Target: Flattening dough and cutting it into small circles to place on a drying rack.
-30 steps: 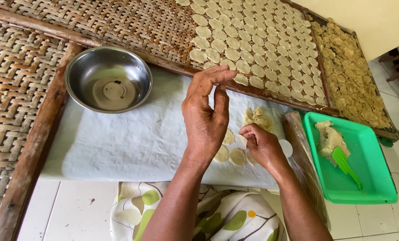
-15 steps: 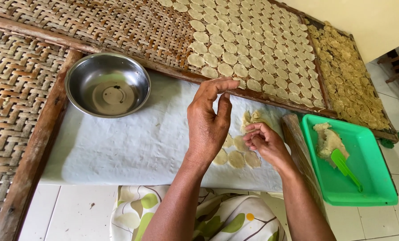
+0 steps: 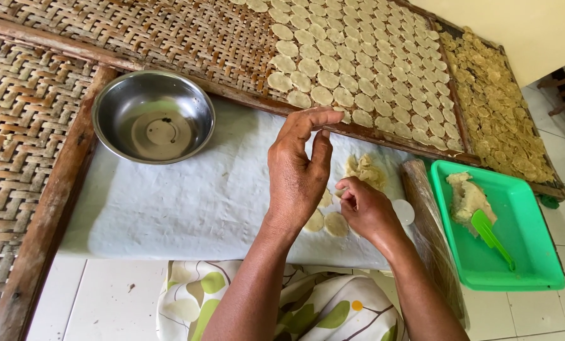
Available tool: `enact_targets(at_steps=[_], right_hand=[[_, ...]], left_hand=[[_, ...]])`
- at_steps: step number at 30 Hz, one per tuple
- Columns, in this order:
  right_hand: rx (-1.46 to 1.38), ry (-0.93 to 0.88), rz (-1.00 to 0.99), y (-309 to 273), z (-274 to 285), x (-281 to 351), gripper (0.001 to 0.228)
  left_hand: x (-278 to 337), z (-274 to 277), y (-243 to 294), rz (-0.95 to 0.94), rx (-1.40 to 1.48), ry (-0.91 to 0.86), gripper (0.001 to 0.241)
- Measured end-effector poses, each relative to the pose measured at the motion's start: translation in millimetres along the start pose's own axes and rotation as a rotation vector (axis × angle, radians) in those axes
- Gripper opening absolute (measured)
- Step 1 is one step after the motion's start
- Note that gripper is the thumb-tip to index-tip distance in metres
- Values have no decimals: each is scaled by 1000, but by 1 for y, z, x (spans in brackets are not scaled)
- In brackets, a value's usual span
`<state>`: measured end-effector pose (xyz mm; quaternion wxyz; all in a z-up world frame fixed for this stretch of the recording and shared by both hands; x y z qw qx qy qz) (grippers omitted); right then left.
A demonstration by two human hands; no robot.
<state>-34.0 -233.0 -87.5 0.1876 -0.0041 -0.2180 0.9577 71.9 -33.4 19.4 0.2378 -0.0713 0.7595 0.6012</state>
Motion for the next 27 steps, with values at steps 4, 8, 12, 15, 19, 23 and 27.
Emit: enact_targets(at_steps=[4, 8, 12, 15, 19, 23, 27], right_hand=[[-46, -33, -62, 17, 1, -7, 31], [-323, -123, -180, 41, -2, -8, 32], [-736, -133, -195, 78, -4, -9, 29], [-878, -83, -224, 77, 13, -6, 27], [-965, -37, -183, 61, 40, 1, 25], [-1095, 3, 11, 32, 63, 0, 27], [-1103, 27, 93, 9, 73, -6, 26]], left_hand=[[1, -1, 1, -3, -8, -6, 27], [0, -1, 0, 16, -28, -25, 28], [1, -1, 2, 15, -53, -35, 27], [1, -4, 1, 34, -107, -67, 29], [14, -33, -45, 206, 18, -165, 35], [36, -71, -95, 523, 420, -176, 49], [66, -102, -121, 933, 980, -161, 65]])
Point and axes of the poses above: each hand's wrist, its own x-axis away from the middle knuckle, its own z-axis out of the back of the hand, y = z × x, the point moved 7 cm from there along -x, towards the middle knuckle, and after that the axes turned 2 degrees about -y, right-handed, at the moved point
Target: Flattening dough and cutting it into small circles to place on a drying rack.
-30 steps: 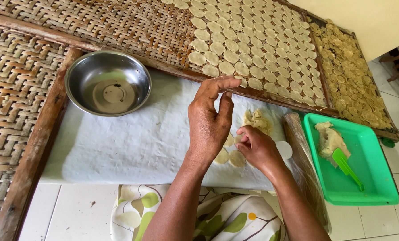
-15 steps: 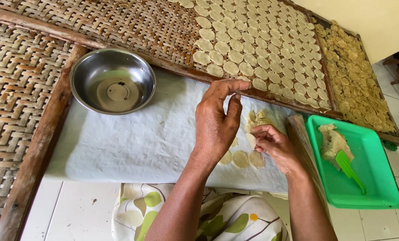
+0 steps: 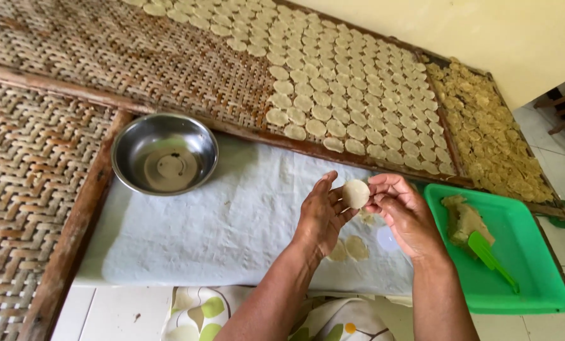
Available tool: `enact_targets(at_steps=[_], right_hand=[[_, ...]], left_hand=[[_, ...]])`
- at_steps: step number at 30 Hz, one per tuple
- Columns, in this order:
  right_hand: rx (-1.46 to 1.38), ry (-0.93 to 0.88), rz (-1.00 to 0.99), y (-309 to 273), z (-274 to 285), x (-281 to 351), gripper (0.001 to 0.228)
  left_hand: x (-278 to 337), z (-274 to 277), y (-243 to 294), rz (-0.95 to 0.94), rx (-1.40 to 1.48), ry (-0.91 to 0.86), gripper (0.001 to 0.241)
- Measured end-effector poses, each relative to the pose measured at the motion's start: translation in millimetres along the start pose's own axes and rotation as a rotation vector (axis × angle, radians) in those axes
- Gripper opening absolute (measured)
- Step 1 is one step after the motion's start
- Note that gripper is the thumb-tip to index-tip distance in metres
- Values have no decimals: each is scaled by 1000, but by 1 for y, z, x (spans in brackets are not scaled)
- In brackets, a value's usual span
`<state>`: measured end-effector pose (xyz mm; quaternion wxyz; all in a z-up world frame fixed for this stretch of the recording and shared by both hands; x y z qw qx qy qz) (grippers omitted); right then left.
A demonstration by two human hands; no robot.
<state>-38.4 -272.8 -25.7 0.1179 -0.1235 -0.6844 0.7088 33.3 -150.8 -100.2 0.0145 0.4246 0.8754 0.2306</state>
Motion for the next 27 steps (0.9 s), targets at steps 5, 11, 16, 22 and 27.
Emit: enact_targets(at_steps=[5, 11, 16, 22, 27], right_hand=[[87, -7, 44, 6, 3, -7, 26], [140, 0, -13, -11, -34, -20, 25], [117, -27, -87, -3, -47, -42, 30], [260, -60, -83, -3, -52, -64, 33], [308, -124, -119, -13, -65, -87, 31]], left_hand=[[9, 2, 18, -58, 56, 37, 60], [22, 5, 47, -95, -3, 3, 53], [26, 12, 66, -143, -58, 32, 51], [29, 20, 76, -227, -68, 19, 50], [27, 27, 82, -232, 5, 59, 54]])
Point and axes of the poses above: each hand's wrist, its own x-axis away from the middle knuckle, its own z-axis out of the back of the hand, y = z × x, the point moved 7 cm from there along -x, towards the middle knuckle, and after that the axes turned 2 degrees about -y, right-handed, at the moved point
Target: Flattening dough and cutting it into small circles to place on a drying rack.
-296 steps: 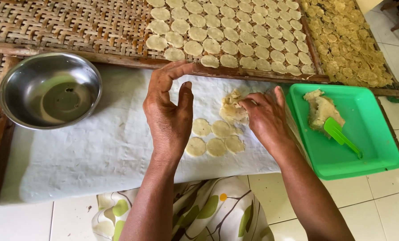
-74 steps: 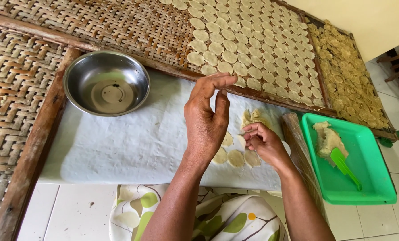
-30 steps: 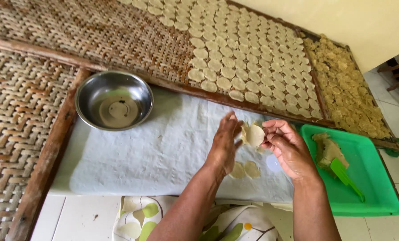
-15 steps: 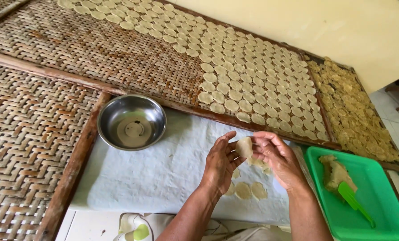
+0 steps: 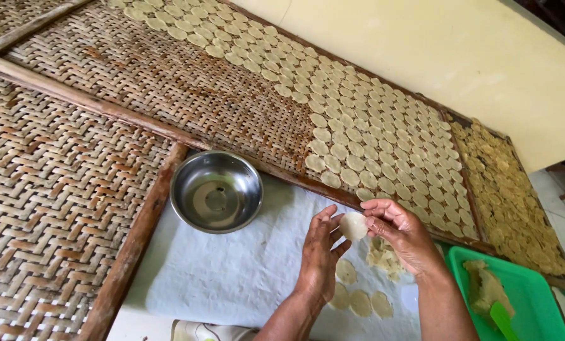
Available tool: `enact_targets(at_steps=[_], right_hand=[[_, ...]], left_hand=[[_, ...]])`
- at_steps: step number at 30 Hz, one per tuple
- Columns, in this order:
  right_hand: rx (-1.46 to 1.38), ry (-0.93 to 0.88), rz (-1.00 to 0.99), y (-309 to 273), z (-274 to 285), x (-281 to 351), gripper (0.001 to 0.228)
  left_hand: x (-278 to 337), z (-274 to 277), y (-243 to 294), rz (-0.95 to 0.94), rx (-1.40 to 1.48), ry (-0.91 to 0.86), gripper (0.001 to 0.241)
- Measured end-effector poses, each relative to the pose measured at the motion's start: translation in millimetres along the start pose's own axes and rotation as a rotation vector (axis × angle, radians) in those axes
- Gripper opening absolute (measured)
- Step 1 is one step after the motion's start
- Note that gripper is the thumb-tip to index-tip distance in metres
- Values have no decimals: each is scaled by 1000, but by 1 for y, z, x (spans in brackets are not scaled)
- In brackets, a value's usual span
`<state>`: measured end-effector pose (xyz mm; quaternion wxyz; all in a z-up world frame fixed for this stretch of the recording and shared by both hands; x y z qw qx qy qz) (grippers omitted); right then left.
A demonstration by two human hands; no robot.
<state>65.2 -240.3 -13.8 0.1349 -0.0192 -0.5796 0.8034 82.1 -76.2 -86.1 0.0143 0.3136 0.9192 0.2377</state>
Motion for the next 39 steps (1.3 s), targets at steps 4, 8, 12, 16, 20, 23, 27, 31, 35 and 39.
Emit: enact_targets(at_steps=[4, 8, 12, 16, 20, 23, 27, 31, 35, 39], right_hand=[[25, 20, -88, -20, -7, -40, 30], [116, 137, -211, -29, -3, -107, 28], [131, 135, -145, -36, -9, -194, 30], [180, 172, -155, -47, -40, -275, 32], [62, 151, -70, -39, -65, -346, 31], [54, 177, -92, -20, -68, -364, 30], [86, 288, -145, 2, -48, -361, 28], [194, 284, -136, -5, -40, -354, 29], [196, 270, -198, -5, -44, -348, 25], [243, 265, -190, -6, -44, -348, 22]], left_hand=[[1, 6, 12, 13, -106, 176, 56], [15, 8, 23, 11, -73, 280, 57], [10, 17, 19, 69, -16, 305, 53], [-5, 62, -24, 72, 29, 346, 51], [-23, 98, -78, 143, 82, 209, 47], [-14, 99, -76, 179, 73, 174, 45], [-4, 85, -67, 174, 68, 131, 41], [-4, 80, -60, 163, 61, 136, 41], [-2, 78, -58, 183, 64, 145, 40], [-2, 78, -59, 172, 66, 137, 39]])
Point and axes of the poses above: each hand's wrist, its own x-axis away from the middle knuckle, its own z-axis out of the back of the hand, y = z × x, the point moved 7 cm from there along -x, towards the middle knuckle, and after that the axes turned 2 degrees about -y, right-handed, at the moved point
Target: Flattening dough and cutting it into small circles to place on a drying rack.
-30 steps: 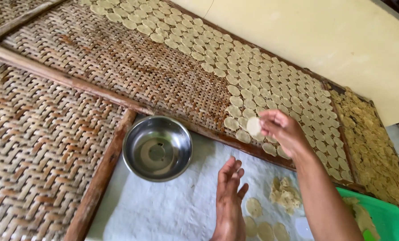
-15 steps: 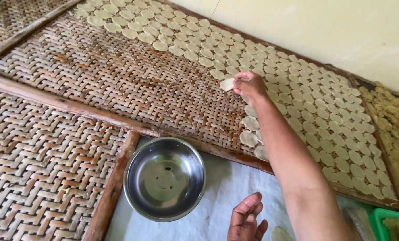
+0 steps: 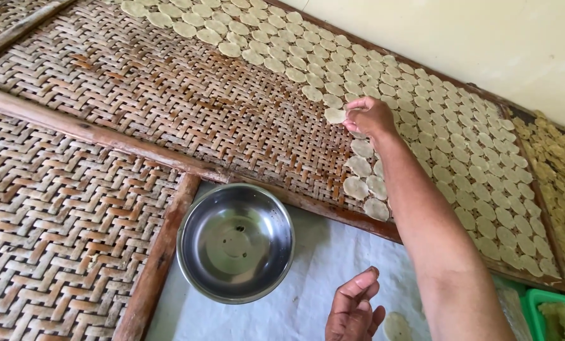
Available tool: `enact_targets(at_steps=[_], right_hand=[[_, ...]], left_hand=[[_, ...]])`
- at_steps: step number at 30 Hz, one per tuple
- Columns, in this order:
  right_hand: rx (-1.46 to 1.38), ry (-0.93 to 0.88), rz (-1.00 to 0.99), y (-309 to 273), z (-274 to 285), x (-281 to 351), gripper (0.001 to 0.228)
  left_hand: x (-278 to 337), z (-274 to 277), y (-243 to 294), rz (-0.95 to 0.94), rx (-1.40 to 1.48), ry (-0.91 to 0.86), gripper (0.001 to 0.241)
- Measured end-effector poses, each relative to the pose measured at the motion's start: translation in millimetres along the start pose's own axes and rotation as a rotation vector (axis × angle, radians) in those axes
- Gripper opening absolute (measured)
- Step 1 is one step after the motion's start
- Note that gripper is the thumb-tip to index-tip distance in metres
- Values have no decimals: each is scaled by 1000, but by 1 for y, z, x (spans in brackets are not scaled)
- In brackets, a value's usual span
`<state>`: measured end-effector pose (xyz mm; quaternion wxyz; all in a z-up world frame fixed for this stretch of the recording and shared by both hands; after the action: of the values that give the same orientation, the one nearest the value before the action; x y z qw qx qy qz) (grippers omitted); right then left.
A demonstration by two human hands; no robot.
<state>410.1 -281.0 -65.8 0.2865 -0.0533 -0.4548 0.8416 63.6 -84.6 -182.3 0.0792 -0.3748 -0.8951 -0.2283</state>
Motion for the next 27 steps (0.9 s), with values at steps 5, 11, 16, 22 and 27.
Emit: enact_targets(at_steps=[5, 11, 16, 22, 27], right_hand=[[127, 0, 59, 3, 3, -6, 23], [384, 78, 80, -4, 5, 1, 22], [417, 76, 57, 0, 6, -1, 21], [398, 96, 103, 1, 5, -3, 24], [487, 127, 203, 1, 5, -5, 18]], left_hand=[[6, -7, 5, 2, 14, -33, 39], [9, -10, 9, -14, 19, -27, 36], [11, -12, 13, -26, 18, -33, 36], [12, -12, 15, -8, 16, -20, 35], [13, -13, 15, 0, 4, -36, 36]])
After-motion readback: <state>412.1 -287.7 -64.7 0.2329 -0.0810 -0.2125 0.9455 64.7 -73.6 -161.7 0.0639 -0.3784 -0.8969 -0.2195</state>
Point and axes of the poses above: each hand's wrist, its own x-axis away from the middle knuckle, its own z-axis out of the back of the hand, y = z × x, the point moved 7 cm from there along -x, towards the middle knuckle, and after that the axes turned 2 degrees about -y, right-handed, at the moved point
